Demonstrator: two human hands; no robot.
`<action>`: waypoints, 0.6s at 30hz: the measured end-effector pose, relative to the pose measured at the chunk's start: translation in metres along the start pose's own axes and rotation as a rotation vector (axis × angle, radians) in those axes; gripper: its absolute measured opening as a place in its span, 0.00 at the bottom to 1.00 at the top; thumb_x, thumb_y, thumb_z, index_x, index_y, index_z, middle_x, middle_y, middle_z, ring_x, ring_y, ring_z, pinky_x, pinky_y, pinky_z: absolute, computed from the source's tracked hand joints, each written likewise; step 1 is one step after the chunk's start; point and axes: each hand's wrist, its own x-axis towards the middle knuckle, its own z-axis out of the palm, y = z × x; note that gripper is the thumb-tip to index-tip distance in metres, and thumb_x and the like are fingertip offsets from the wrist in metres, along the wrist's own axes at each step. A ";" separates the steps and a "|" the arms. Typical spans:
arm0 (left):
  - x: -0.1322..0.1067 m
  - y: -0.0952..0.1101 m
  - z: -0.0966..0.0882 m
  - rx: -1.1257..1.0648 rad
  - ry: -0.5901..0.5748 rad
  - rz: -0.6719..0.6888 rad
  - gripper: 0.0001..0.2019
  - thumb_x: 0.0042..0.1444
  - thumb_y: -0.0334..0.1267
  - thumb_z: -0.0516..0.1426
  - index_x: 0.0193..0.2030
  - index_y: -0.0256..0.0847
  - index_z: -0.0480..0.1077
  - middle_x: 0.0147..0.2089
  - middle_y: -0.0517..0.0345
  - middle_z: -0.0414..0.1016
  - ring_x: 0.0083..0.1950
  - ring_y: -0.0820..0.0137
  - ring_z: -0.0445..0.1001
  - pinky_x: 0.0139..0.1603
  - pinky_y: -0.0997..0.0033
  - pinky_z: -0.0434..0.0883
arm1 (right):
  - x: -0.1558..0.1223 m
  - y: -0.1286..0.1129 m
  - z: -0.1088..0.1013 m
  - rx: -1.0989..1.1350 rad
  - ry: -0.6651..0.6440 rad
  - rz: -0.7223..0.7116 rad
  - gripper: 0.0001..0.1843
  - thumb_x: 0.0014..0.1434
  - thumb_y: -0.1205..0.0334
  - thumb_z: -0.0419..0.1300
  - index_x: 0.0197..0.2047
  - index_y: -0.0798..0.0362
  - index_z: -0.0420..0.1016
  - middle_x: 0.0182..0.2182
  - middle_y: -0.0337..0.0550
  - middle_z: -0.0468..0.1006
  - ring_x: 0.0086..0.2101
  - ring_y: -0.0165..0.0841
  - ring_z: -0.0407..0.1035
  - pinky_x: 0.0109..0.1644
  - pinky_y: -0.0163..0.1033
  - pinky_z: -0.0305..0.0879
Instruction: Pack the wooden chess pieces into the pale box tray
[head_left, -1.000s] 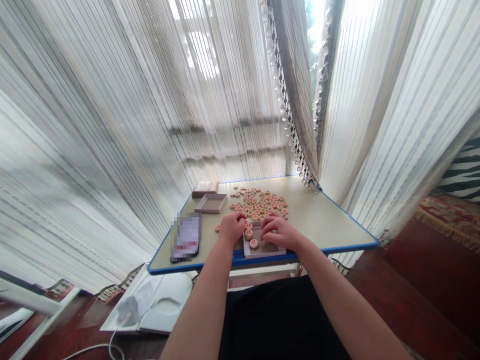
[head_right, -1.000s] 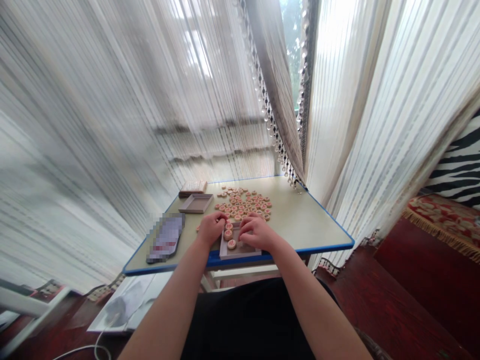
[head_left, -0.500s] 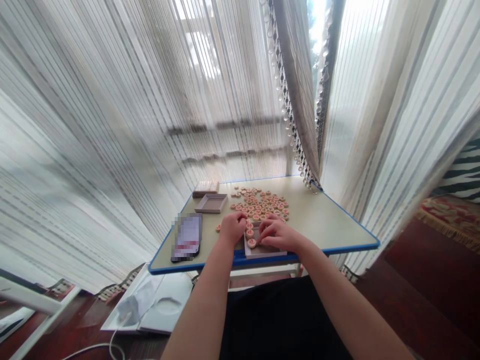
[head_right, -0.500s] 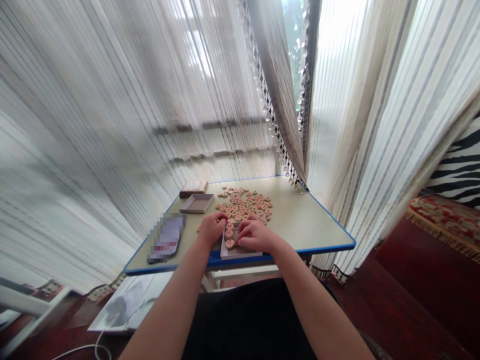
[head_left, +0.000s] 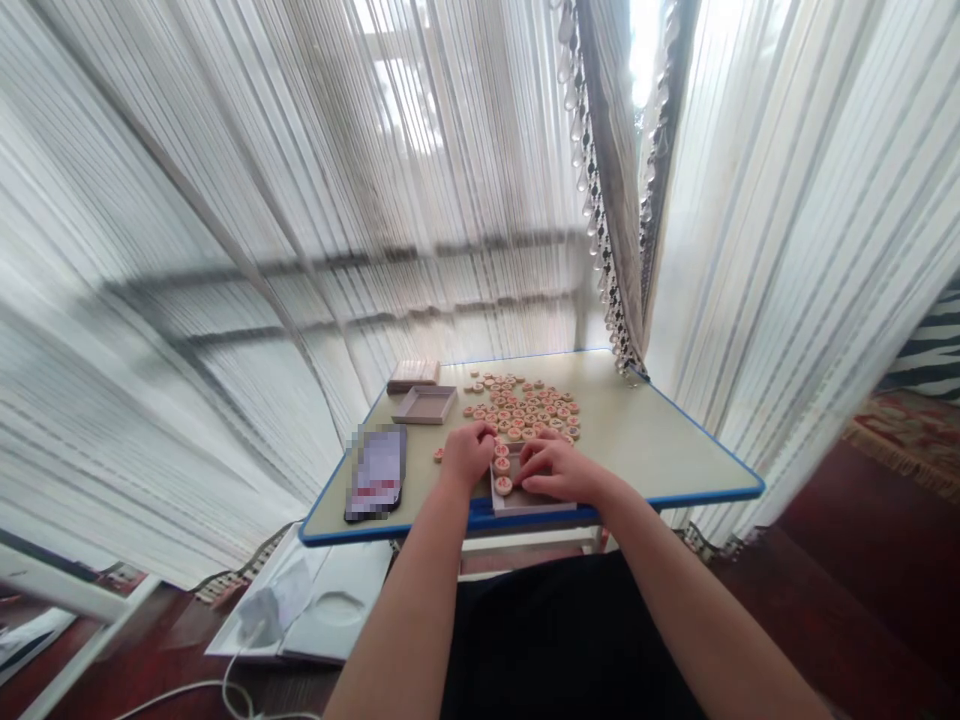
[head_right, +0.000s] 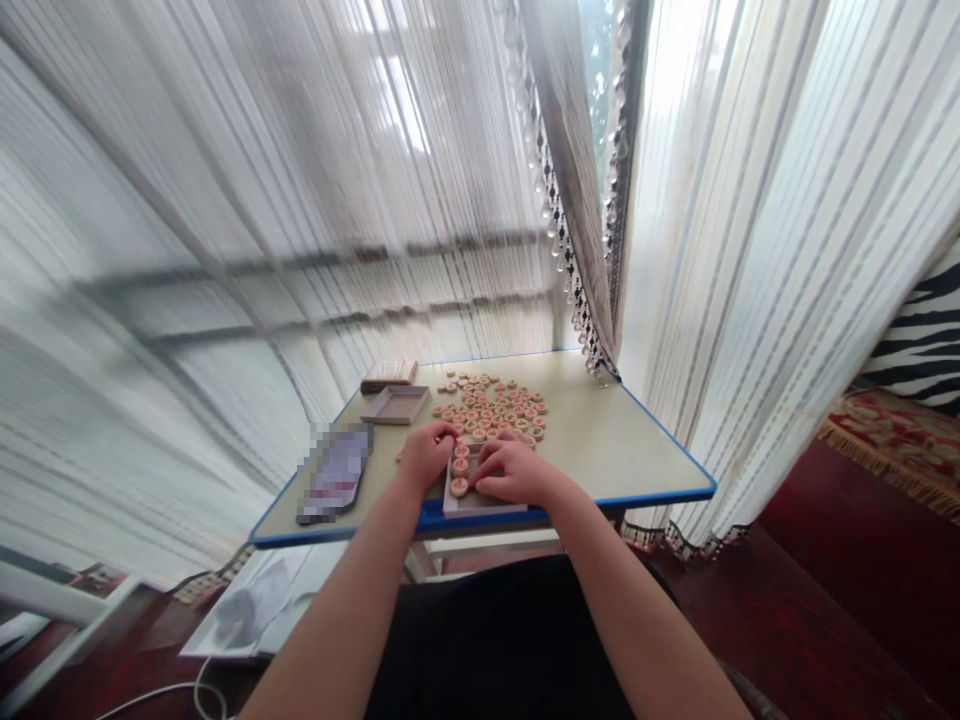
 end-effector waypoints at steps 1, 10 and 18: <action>0.000 0.000 0.000 -0.001 0.001 -0.001 0.11 0.48 0.31 0.51 0.29 0.42 0.75 0.30 0.59 0.78 0.34 0.71 0.74 0.39 0.74 0.67 | 0.000 0.000 0.000 -0.001 -0.002 0.003 0.09 0.54 0.61 0.60 0.35 0.45 0.82 0.35 0.40 0.75 0.41 0.36 0.60 0.55 0.46 0.50; -0.001 0.003 -0.001 -0.014 0.013 0.004 0.11 0.48 0.31 0.51 0.28 0.41 0.75 0.30 0.59 0.78 0.33 0.71 0.74 0.38 0.75 0.67 | -0.002 0.000 -0.001 0.008 -0.011 -0.019 0.09 0.54 0.61 0.60 0.36 0.44 0.82 0.36 0.40 0.75 0.42 0.36 0.60 0.54 0.45 0.51; -0.001 0.003 -0.001 -0.009 0.013 0.001 0.11 0.49 0.31 0.51 0.28 0.41 0.75 0.29 0.59 0.78 0.33 0.71 0.73 0.38 0.75 0.67 | -0.003 0.000 0.001 0.012 0.081 -0.046 0.08 0.54 0.62 0.60 0.32 0.48 0.82 0.33 0.41 0.75 0.40 0.35 0.61 0.53 0.44 0.54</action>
